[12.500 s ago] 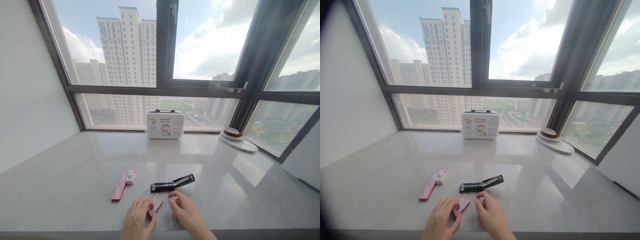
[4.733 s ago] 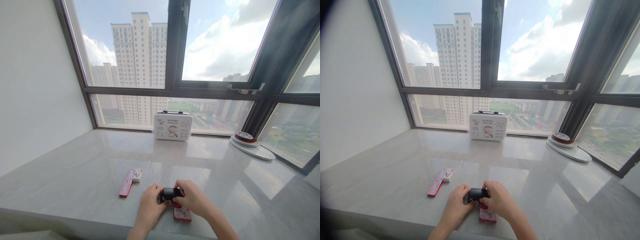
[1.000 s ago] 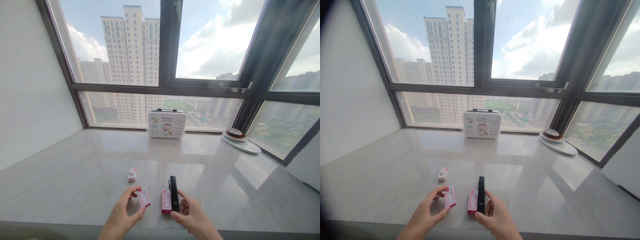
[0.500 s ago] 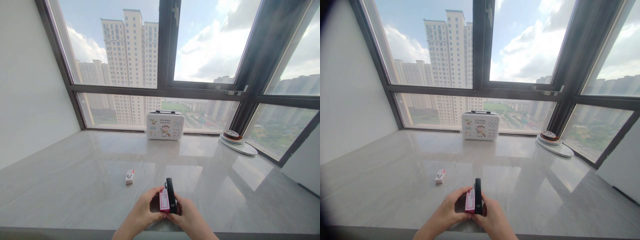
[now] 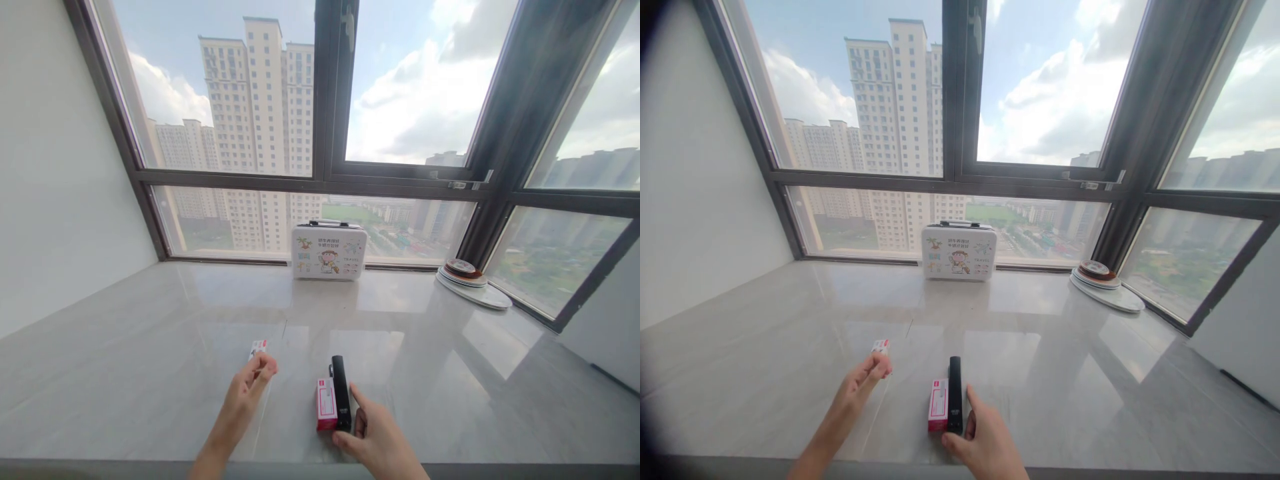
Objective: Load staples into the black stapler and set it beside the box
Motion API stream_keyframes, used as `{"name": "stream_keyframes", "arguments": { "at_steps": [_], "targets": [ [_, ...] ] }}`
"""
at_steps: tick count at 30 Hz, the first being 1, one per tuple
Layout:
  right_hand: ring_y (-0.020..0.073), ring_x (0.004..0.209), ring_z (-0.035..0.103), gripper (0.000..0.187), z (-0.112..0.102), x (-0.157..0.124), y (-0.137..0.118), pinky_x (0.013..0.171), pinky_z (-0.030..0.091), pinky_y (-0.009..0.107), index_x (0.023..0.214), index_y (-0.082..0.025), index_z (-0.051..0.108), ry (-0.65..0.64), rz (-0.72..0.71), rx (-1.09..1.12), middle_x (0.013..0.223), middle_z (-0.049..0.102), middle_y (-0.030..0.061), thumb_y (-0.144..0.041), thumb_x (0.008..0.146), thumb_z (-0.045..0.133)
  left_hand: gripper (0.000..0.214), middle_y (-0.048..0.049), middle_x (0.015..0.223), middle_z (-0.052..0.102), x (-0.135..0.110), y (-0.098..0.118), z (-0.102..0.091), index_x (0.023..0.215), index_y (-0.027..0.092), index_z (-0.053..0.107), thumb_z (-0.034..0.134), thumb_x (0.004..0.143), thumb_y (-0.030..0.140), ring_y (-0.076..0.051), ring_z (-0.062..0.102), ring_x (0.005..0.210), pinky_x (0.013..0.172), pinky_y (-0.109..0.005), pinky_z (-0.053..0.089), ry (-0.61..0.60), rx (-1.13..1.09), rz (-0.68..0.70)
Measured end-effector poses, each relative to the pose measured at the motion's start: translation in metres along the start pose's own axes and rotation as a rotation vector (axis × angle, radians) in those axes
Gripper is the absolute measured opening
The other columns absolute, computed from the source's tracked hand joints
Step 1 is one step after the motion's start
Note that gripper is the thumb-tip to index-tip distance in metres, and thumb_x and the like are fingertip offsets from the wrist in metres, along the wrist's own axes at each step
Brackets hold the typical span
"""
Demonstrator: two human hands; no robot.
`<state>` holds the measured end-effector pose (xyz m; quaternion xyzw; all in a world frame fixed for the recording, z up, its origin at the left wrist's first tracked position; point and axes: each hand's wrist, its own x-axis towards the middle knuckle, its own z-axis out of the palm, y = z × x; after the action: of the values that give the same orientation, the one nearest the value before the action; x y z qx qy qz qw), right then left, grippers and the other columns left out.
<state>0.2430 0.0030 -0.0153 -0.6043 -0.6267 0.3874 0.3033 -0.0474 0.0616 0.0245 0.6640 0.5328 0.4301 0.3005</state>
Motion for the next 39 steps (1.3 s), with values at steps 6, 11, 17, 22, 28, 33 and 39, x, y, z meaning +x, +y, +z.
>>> {"name": "stream_keyframes", "arguments": {
  "at_steps": [6, 11, 17, 22, 28, 33, 39],
  "targets": [
    [0.0151, 0.063, 0.054, 0.093, -0.002, -0.003, -0.005, 0.057, 0.035, 0.024, 0.155, -0.011, 0.036, -0.032, 0.011, -0.051, 0.065, 0.057, -0.0062, -0.026, 0.071, 0.074, 0.049, 0.0016, 0.061, 0.057, 0.046, -0.043, -0.047, 0.067, 0.023, 0.059, 0.047, 0.092, 0.064, -0.019, 0.055, 0.063, 0.059, -0.025, 0.032, 0.118, 0.356, -0.186],
    [0.0170, 0.061, 0.057, 0.086, -0.003, -0.001, -0.017, 0.055, 0.034, 0.025, 0.152, -0.015, 0.043, -0.046, -0.007, -0.104, 0.065, 0.062, -0.0041, -0.023, 0.072, 0.072, 0.050, 0.0006, 0.062, 0.061, 0.048, -0.037, -0.011, 0.066, 0.023, 0.060, 0.042, 0.096, 0.059, -0.018, 0.057, 0.062, 0.060, -0.025, 0.028, -0.042, 0.398, -0.087],
    [0.0196, 0.067, 0.062, 0.068, 0.000, 0.003, -0.026, 0.057, 0.036, 0.023, 0.139, -0.024, 0.057, -0.012, -0.105, -0.111, 0.080, 0.072, 0.0002, -0.022, 0.072, 0.072, 0.054, 0.0010, 0.055, 0.059, 0.039, -0.016, 0.043, 0.064, 0.022, 0.056, 0.034, 0.101, 0.055, -0.016, 0.054, 0.057, 0.062, -0.026, 0.028, -0.137, 0.390, 0.024],
    [0.0223, 0.073, 0.064, 0.062, -0.003, 0.004, -0.036, 0.062, 0.041, 0.025, 0.133, -0.025, 0.061, -0.030, -0.126, -0.090, 0.085, 0.073, 0.0013, -0.023, 0.072, 0.071, 0.063, 0.0018, 0.048, 0.058, 0.034, 0.003, 0.070, 0.064, 0.022, 0.059, 0.025, 0.104, 0.057, -0.016, 0.055, 0.049, 0.065, -0.026, 0.035, -0.268, 0.336, 0.088],
    [0.0183, 0.071, 0.060, 0.050, -0.002, 0.007, -0.039, 0.061, 0.040, 0.022, 0.120, -0.023, 0.067, -0.045, -0.157, -0.012, 0.086, 0.073, -0.0005, -0.018, 0.070, 0.073, 0.067, 0.0017, 0.048, 0.059, 0.034, 0.011, 0.071, 0.068, 0.023, 0.066, 0.021, 0.104, 0.058, -0.017, 0.057, 0.049, 0.064, -0.026, 0.038, -0.379, 0.321, 0.115],
    [0.0138, 0.060, 0.055, 0.051, 0.000, 0.012, -0.028, 0.052, 0.033, 0.019, 0.119, -0.021, 0.067, -0.054, -0.131, 0.034, 0.073, 0.067, -0.0036, -0.015, 0.069, 0.071, 0.071, -0.0009, 0.049, 0.063, 0.040, 0.014, 0.070, 0.064, 0.023, 0.066, 0.020, 0.103, 0.060, -0.019, 0.061, 0.053, 0.063, -0.027, 0.040, -0.457, 0.343, 0.110],
    [0.0113, 0.046, 0.048, 0.048, -0.037, 0.009, -0.005, 0.044, 0.033, 0.019, 0.127, -0.021, 0.063, -0.118, -0.087, 0.108, 0.062, 0.059, -0.0054, -0.028, 0.079, 0.067, 0.076, -0.0060, 0.054, 0.068, 0.052, 0.029, 0.111, 0.057, 0.022, 0.065, 0.017, 0.105, 0.057, -0.021, 0.066, 0.061, 0.069, -0.030, 0.046, -0.546, 0.395, 0.116]
  ]
}}
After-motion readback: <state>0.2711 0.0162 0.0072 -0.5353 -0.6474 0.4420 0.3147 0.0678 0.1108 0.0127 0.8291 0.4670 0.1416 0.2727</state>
